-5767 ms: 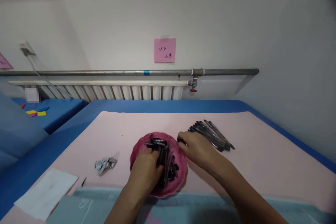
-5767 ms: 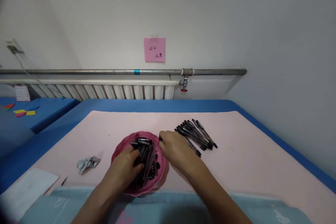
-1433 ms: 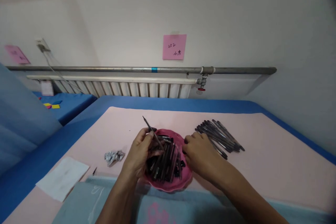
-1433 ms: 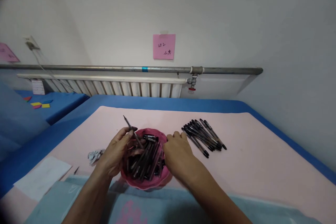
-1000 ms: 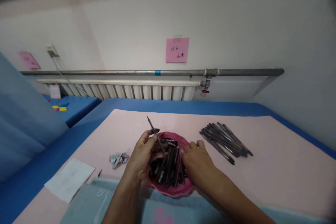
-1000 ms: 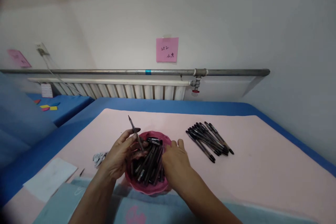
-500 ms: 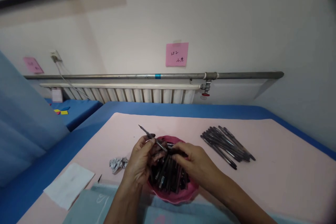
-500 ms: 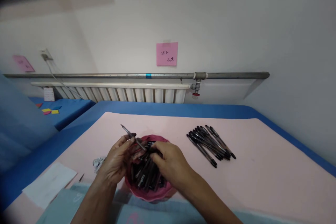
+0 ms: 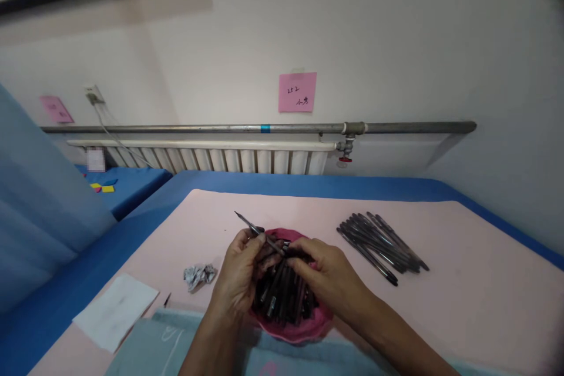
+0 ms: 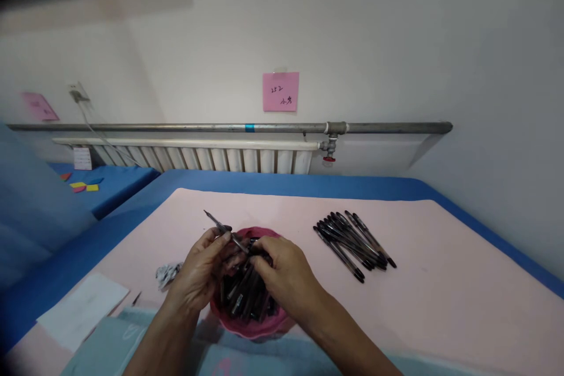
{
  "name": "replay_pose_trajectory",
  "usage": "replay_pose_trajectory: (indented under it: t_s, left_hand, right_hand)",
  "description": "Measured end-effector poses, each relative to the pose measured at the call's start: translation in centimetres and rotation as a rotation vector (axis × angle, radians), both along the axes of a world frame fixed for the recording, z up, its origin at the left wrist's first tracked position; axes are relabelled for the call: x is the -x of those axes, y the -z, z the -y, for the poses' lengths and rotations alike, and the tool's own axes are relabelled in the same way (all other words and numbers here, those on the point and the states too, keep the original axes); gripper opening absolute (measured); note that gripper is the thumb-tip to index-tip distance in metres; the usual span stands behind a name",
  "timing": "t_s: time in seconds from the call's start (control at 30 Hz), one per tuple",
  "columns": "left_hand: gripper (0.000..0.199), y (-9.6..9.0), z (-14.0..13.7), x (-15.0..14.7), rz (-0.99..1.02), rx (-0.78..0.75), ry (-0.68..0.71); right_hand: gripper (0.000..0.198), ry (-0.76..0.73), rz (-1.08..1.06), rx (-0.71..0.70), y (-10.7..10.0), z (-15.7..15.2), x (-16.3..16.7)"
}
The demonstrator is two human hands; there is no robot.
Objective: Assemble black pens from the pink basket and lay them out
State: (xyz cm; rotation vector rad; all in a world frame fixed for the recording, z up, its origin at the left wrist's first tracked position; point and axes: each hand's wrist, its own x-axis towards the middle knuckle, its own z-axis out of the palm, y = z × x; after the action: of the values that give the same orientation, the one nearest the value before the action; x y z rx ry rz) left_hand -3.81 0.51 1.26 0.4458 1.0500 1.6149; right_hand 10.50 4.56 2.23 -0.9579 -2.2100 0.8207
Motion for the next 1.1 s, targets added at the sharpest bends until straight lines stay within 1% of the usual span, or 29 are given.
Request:
replay_pose_trajectory:
  t_s: [0.17,0.23,0.27,0.33,0.43,0.47,0.5,0.53,0.57,0.63,0.7,0.73,0.77,0.8,0.83,0.93,0.97,1.03,1.1]
  left_hand:
    - [0.020,-0.1,0.1,-0.2,0.003,-0.012,-0.010]
    - [0.021,-0.1,0.1,-0.3,0.007,0.002,-0.018]
    - [0.021,-0.1,0.1,-0.3,0.011,0.005,-0.023]
    - [0.022,0.1,0.0,-0.3,0.025,-0.001,-0.041]
    - [0.021,0.5,-0.2,-0.3,0.046,-0.029,-0.056]
    - [0.021,0.6,-0.3,-0.3,0.048,-0.036,-0.058]
    - [0.021,0.7,-0.3,-0.3,0.045,-0.039,-0.061]
    - [0.021,0.6,-0.3,-0.3,0.038,-0.036,-0.064]
    - [0.021,0.6,-0.3,-0.3,0.029,-0.030,-0.068]
    - [0.020,0.3,-0.2,-0.3,0.007,-0.010,-0.074]
    - [0.018,0.0,-0.1,-0.3,-0.006,0.003,-0.075]
    - [0.018,-0.1,-0.1,-0.3,-0.007,0.006,-0.078]
    - [0.017,-0.2,-0.1,-0.3,-0.009,0.011,-0.081]
    - [0.017,-0.2,0.0,-0.3,-0.011,0.018,-0.080]
    - [0.017,-0.1,0.0,-0.3,-0.015,0.021,-0.075]
    - [0.018,0.1,0.0,-0.4,-0.033,0.016,-0.056]
    - [0.018,0.2,0.0,-0.5,-0.039,0.013,-0.053]
    - [0.019,0.3,-0.1,-0.5,-0.052,0.010,-0.054]
    - [0.019,0.4,-0.1,-0.5,-0.062,0.009,-0.054]
  right_hand:
    - [0.013,0.044,-0.022,-0.024,0.3,0.1,0.2]
    - [0.010,0.047,-0.048,-0.059,0.5,0.1,0.2]
    - [0.009,0.043,-0.056,-0.099,0.6,0.1,0.2]
    - [0.009,0.026,-0.054,-0.223,0.9,0.1,0.1]
    - [0.014,-0.022,-0.022,-0.411,1.0,0.1,0.0]
    - [0.015,-0.034,-0.020,-0.441,1.1,0.1,0.0]
    - [0.015,-0.038,-0.027,-0.443,1.0,0.2,0.0]
    - [0.014,-0.028,-0.043,-0.412,1.0,0.2,0.0]
    - [0.013,-0.008,-0.070,-0.345,0.9,0.2,0.1]
    - [0.010,0.035,-0.144,-0.135,0.8,0.2,0.2]
    - [0.012,0.040,-0.194,0.068,0.8,0.1,0.4]
    - [0.013,0.032,-0.195,0.121,0.8,0.0,0.4]
    - [0.012,0.028,-0.178,0.129,0.8,0.0,0.4]
    - [0.011,0.031,-0.148,0.095,0.9,0.0,0.4]
    - [0.010,0.040,-0.106,0.033,0.9,-0.1,0.4]
    - [0.004,0.047,0.026,-0.195,1.2,-0.1,0.3]
    - [0.008,0.030,0.058,-0.242,1.3,-0.1,0.3]
    - [0.015,0.007,0.101,-0.291,1.4,-0.2,0.3]
    - [0.012,0.006,0.125,-0.309,1.4,-0.2,0.3]
